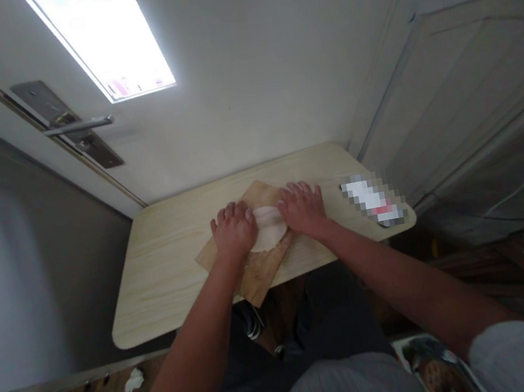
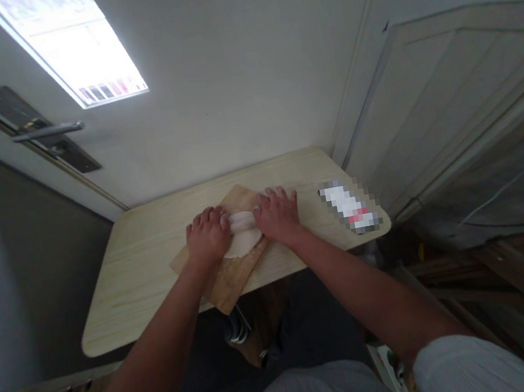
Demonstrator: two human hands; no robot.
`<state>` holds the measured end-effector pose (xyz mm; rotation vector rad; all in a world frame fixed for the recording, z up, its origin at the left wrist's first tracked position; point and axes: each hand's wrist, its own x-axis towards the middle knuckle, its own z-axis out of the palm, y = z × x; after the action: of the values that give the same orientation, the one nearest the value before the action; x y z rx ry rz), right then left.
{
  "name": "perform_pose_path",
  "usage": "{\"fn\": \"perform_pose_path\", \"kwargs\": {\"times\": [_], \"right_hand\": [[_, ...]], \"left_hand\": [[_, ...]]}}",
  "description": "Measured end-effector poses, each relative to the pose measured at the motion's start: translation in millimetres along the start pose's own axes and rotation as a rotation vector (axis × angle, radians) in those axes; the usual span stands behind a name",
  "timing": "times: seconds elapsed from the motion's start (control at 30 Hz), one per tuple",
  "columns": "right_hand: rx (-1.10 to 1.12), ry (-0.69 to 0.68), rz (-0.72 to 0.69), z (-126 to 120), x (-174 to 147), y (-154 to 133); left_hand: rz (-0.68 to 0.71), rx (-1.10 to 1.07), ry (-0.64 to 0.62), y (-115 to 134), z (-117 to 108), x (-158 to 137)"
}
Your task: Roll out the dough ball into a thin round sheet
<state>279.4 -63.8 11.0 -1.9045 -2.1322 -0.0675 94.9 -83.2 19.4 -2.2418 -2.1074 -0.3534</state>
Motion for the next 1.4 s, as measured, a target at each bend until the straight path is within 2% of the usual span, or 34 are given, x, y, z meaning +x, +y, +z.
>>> {"fn": "perform_pose_path", "kwargs": {"times": [0.2,0.4,0.73,1.4], "right_hand": [[-0.023,-0.012,0.008,11,30,0],[-0.016,-0.029,-0.007,14,47,0],[0.006,-0.061,0.004,17,61,0],[0.035,-0.092,0.04,18,69,0]], "left_hand": [[-0.006,-0.019,-0.042,-7,5,31],[-0.018,-0.042,-0.063,-14,12,46],[-0.042,-0.071,-0.142,-15,7,60],[-0.022,-0.053,-0.125,-19,13,73]]}}
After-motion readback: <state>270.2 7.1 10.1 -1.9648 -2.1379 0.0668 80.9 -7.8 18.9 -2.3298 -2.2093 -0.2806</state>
